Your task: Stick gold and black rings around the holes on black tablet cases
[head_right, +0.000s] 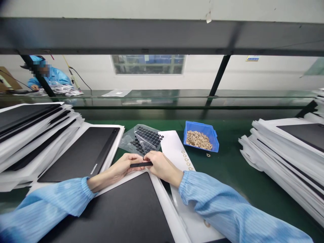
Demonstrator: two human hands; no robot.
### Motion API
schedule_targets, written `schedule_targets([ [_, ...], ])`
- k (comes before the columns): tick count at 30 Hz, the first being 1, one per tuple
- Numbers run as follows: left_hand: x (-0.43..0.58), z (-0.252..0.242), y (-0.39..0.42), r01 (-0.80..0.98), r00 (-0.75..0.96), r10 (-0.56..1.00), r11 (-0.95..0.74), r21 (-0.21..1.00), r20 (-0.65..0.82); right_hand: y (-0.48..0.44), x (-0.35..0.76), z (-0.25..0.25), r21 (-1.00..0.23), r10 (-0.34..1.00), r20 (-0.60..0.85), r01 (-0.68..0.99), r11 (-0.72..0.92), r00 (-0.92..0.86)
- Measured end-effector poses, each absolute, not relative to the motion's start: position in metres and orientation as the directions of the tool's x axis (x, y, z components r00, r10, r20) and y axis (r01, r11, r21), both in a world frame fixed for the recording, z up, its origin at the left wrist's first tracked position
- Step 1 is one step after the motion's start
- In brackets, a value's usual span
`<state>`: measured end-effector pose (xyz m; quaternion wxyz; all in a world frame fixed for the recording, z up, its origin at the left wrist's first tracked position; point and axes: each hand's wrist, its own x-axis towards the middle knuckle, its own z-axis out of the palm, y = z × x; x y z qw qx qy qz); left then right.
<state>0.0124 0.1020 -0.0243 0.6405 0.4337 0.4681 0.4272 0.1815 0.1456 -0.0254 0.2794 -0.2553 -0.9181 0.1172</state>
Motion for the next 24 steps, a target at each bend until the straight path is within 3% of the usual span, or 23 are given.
schedule_targets([
  [5,0.012,-0.025,0.101,-0.192,0.199,0.954,0.260,0.946,-0.222,0.142,0.183,-0.029,-0.271,0.494,0.473,0.413,0.870,-0.730],
  [13,0.012,-0.025,0.099,-0.272,0.243,0.956,0.229,0.935,-0.164,0.133,0.188,-0.038,-0.022,0.338,0.523,0.385,0.923,-0.782],
  [24,0.012,-0.033,0.101,-0.349,0.226,0.962,0.230,0.908,-0.156,0.134,0.195,-0.034,0.088,0.207,0.561,0.306,0.948,-0.801],
])
